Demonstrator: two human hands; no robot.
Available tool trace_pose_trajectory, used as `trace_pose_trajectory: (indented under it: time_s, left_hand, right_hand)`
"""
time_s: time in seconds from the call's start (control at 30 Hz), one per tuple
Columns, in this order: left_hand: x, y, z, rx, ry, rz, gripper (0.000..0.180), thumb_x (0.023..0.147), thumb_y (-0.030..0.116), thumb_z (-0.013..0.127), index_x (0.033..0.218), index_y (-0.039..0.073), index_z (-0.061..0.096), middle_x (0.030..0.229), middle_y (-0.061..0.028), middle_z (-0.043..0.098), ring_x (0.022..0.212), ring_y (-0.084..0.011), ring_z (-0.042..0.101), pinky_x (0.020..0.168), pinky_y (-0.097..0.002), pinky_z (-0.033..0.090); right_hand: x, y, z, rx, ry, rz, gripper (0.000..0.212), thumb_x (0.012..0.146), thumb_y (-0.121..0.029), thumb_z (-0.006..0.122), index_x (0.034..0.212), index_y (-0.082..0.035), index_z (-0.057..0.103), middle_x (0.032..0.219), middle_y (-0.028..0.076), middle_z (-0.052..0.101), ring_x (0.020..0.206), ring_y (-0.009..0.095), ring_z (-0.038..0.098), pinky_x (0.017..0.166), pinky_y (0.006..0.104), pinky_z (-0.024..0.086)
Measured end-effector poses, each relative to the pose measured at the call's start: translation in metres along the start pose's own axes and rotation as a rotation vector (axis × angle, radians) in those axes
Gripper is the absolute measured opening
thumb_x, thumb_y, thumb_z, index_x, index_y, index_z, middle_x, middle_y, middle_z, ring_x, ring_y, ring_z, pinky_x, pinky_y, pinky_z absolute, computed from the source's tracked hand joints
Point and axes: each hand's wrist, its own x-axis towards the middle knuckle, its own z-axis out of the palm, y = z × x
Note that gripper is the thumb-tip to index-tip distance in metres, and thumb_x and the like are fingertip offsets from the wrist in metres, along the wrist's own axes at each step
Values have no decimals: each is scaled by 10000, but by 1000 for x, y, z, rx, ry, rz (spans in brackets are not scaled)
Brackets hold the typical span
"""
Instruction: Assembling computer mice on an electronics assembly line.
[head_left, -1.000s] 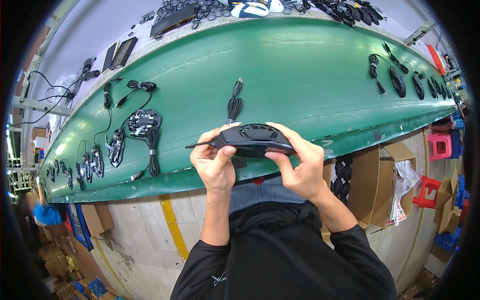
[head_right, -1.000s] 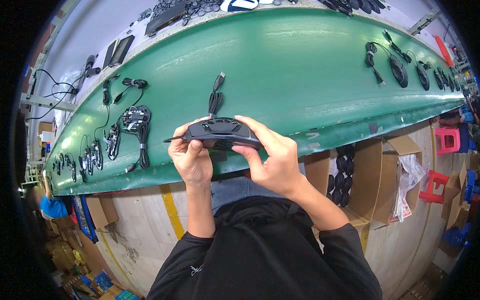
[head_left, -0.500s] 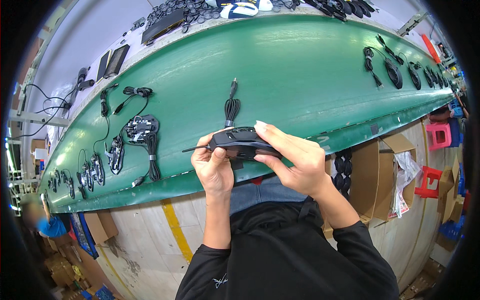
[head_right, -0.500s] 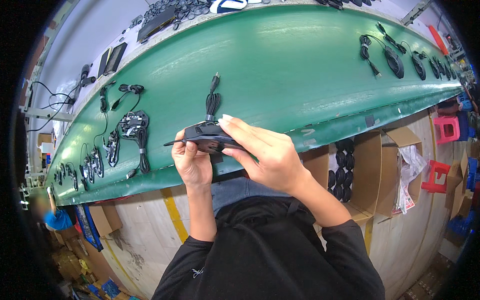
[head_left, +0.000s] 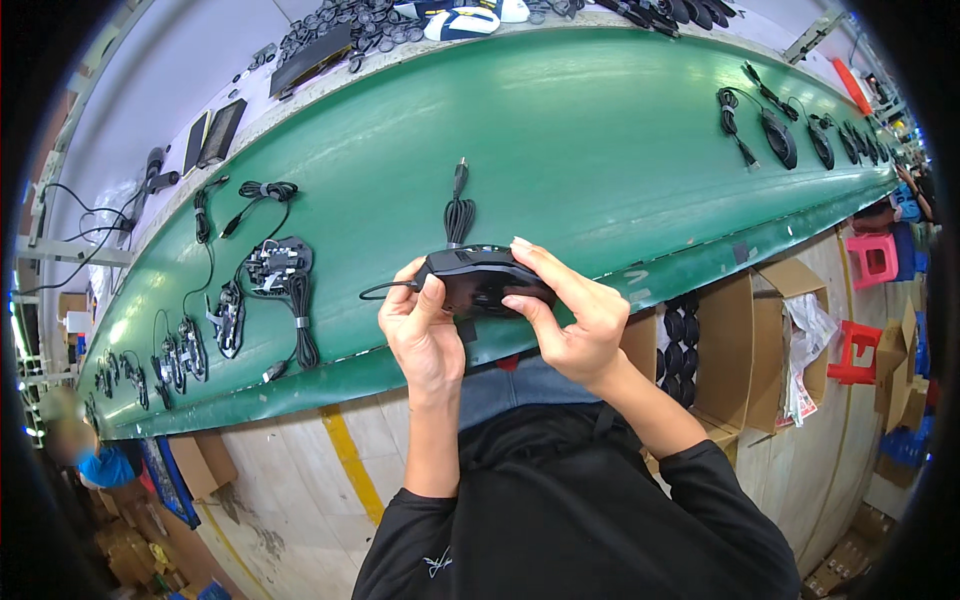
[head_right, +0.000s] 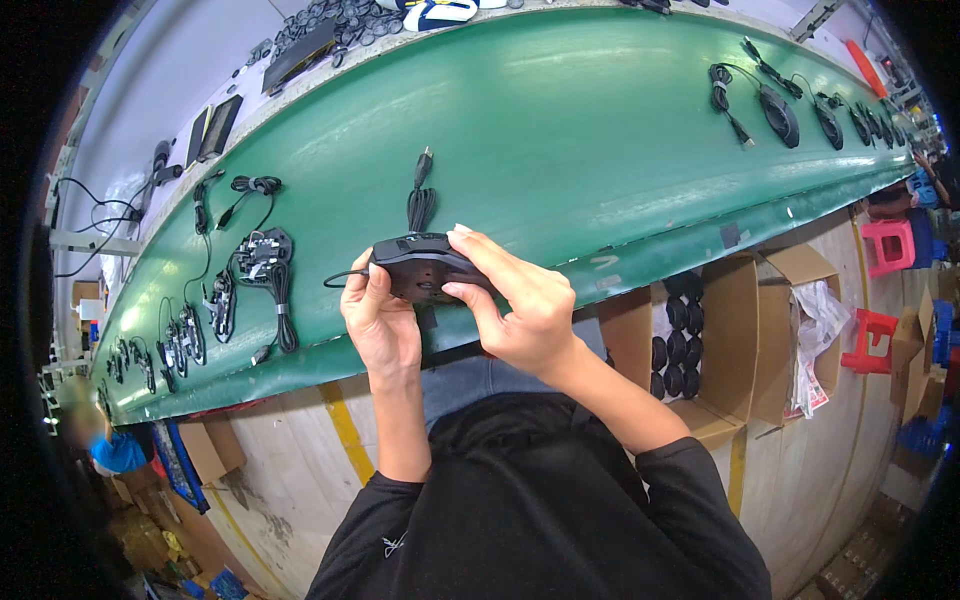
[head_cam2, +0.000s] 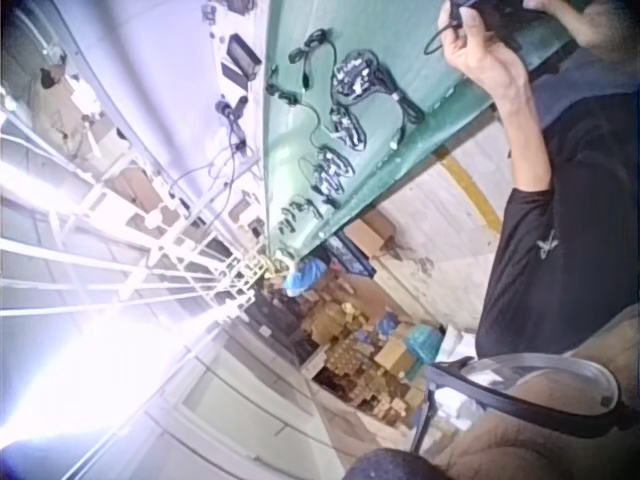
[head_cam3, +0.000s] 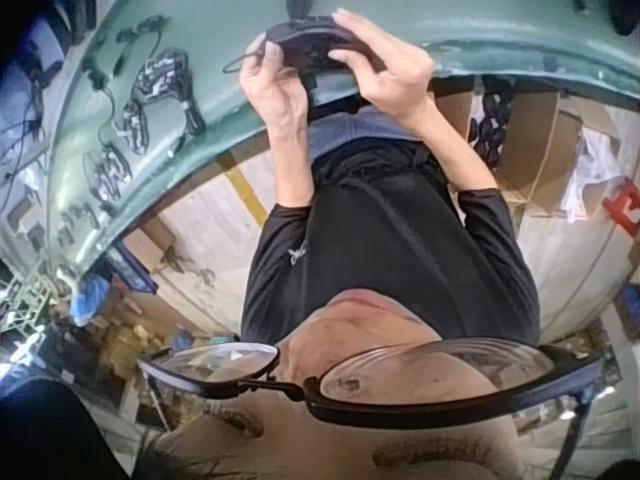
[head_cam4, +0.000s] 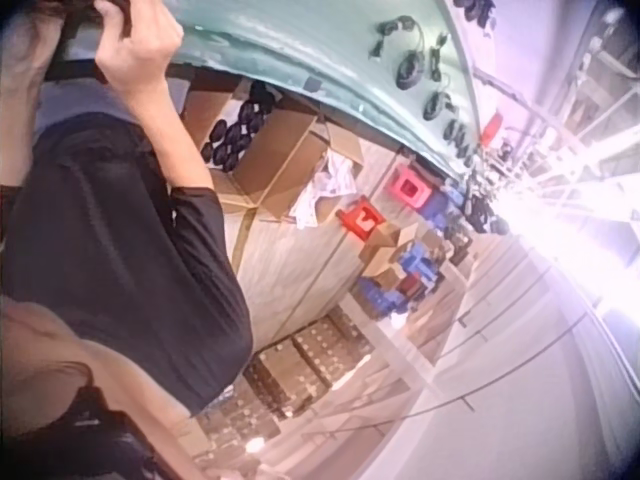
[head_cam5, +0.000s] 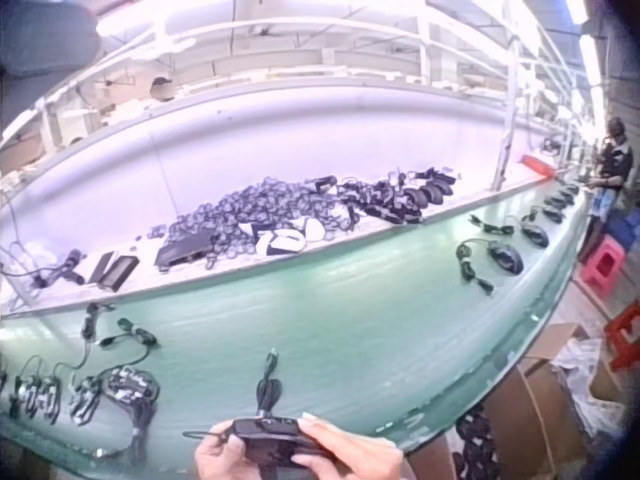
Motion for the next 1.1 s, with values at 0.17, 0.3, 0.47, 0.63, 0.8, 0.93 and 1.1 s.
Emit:
trace_pose_trajectory:
  time_s: [0.17,0.3,0.47,0.63,0.8,0.93,1.1]
  left_hand:
    - [4,4,0,-65,-25,-14,316,872,121,737,1111,-41,609,1020,-124,689,928,-206,673,859,-336,540]
    - [2,-1,-4,-37,-90,31,285,898,183,713,1118,29,618,1053,-89,694,966,-212,677,874,-351,545]
    - [0,0,-10,-39,-72,70,290,895,175,715,1123,26,615,1056,-94,695,981,-220,675,871,-354,549]
    - [-1,3,-11,-17,-75,33,307,893,175,719,1135,21,608,1058,-88,691,984,-210,671,880,-349,545]
    - [1,6,-4,-85,-43,33,320,883,148,728,1132,-7,599,1039,-103,683,946,-199,668,867,-339,540]
    - [0,6,-3,-18,-22,77,309,882,138,728,1128,7,595,1040,-99,681,966,-201,663,873,-337,536]
    - [-1,5,-3,85,-17,127,295,863,83,734,1109,-15,603,1030,-141,685,970,-209,660,883,-335,526]
  right_hand:
    - [6,-19,-3,315,-72,346,402,793,-11,761,1173,48,646,1020,208,714,871,246,732,728,298,569]
    - [4,-20,-2,181,-77,287,450,805,-22,757,1227,47,617,979,214,710,816,239,727,701,302,556]
    - [11,-20,-3,189,-114,244,444,786,-19,766,1204,40,630,983,213,711,828,250,730,713,309,565]
    - [23,-14,-12,3,-169,-68,439,734,-11,795,1154,28,674,1073,199,713,912,256,732,773,311,585]
    - [15,-10,0,-59,-42,-156,470,670,-11,814,1123,7,690,1053,199,714,849,279,736,697,310,587]
    - [8,-6,10,-104,14,-142,473,673,-8,810,1130,11,689,1043,195,717,859,284,734,705,313,588]
    - [25,-23,-3,-171,-114,-65,457,661,-7,815,1103,1,699,1021,186,721,914,300,723,761,342,589]
